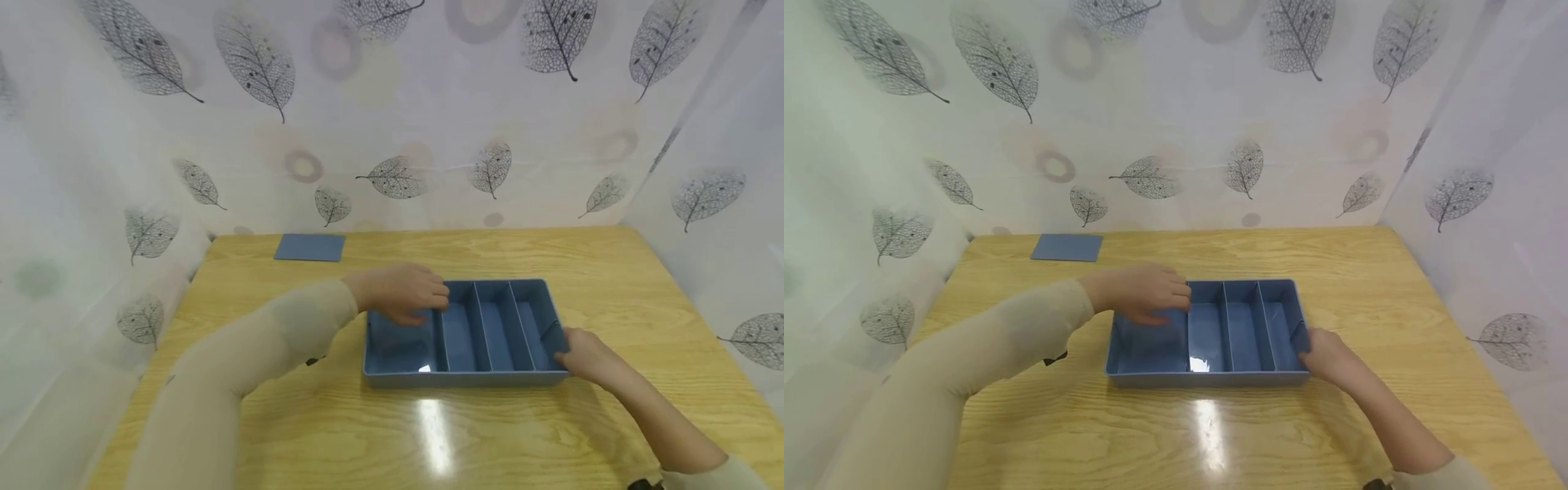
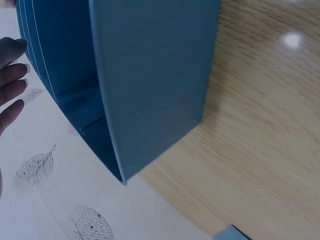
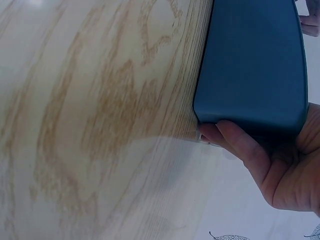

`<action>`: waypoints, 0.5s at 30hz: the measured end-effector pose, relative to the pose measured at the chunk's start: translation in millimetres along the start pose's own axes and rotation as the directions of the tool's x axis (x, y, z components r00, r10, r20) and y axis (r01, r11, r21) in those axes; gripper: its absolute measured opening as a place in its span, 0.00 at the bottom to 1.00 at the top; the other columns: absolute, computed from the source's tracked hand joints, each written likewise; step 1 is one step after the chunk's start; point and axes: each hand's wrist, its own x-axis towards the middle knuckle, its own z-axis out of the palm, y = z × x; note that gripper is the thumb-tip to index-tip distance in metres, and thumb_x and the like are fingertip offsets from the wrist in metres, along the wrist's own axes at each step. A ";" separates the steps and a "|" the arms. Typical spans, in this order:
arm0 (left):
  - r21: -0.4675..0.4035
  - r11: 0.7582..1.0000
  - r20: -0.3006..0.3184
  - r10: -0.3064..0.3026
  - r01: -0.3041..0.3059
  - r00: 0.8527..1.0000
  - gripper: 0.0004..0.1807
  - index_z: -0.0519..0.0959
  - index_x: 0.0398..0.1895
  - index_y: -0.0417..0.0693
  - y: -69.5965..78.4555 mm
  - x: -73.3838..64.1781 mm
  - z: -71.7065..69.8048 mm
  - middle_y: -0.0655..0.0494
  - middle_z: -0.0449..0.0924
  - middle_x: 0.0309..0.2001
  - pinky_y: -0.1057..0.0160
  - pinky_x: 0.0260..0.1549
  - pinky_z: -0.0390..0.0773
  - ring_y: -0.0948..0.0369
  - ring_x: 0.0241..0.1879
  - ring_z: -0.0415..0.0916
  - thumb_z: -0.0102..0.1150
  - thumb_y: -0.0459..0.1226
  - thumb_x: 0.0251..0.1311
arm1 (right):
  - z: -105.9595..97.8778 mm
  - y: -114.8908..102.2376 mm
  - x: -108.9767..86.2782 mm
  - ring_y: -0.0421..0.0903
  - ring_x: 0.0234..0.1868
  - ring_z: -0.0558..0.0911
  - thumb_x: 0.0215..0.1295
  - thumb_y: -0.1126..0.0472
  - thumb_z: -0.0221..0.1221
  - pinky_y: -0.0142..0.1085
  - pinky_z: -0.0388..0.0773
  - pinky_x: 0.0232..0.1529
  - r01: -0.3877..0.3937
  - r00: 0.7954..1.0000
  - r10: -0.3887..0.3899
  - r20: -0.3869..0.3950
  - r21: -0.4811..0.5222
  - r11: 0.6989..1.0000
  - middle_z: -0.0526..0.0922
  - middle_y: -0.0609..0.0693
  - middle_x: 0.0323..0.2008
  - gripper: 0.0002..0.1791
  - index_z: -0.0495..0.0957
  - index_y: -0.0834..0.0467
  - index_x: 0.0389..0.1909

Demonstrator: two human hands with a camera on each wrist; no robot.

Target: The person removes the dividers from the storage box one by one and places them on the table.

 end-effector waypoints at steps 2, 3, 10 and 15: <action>0.014 1.000 0.029 0.018 -0.019 0.999 0.17 0.76 0.47 0.47 1.0 5.5 -1.1 0.55 0.77 0.45 0.61 0.43 0.75 0.58 0.43 0.73 0.58 0.44 0.56 | 0.1 0.1 0.3 0.67 0.42 0.77 0.57 0.70 0.55 0.54 0.75 0.41 0.003 1.000 -0.003 -0.003 -0.001 1.000 0.74 0.80 0.42 0.24 0.63 0.87 0.47; 0.019 0.999 0.043 0.026 -0.027 0.999 0.17 0.77 0.47 0.47 1.4 8.1 -1.7 0.56 0.77 0.44 0.61 0.43 0.75 0.58 0.43 0.73 0.58 0.44 0.56 | -0.2 -0.3 0.7 0.65 0.41 0.77 0.57 0.70 0.55 0.53 0.76 0.40 0.005 1.000 -0.005 -0.005 0.005 1.000 0.75 0.79 0.41 0.24 0.64 0.86 0.47; -0.008 0.999 0.185 0.046 -0.045 0.982 0.16 0.77 0.48 0.50 3.5 23.8 -2.7 0.58 0.77 0.48 0.63 0.48 0.74 0.60 0.46 0.73 0.59 0.43 0.57 | -1.5 -2.0 1.6 0.73 0.47 0.74 0.58 0.70 0.55 0.58 0.74 0.45 0.002 1.000 -0.002 0.003 -0.013 1.000 0.69 0.84 0.46 0.28 0.60 0.89 0.50; -0.022 0.996 0.284 0.088 -0.085 0.955 0.14 0.77 0.48 0.50 8.0 37.2 -4.5 0.58 0.76 0.49 0.63 0.49 0.73 0.59 0.49 0.72 0.56 0.36 0.57 | -3.1 -0.2 -1.4 0.79 0.52 0.67 0.58 0.69 0.55 0.62 0.70 0.50 -0.016 1.000 0.016 0.001 -0.036 0.999 0.65 0.86 0.49 0.30 0.58 0.90 0.51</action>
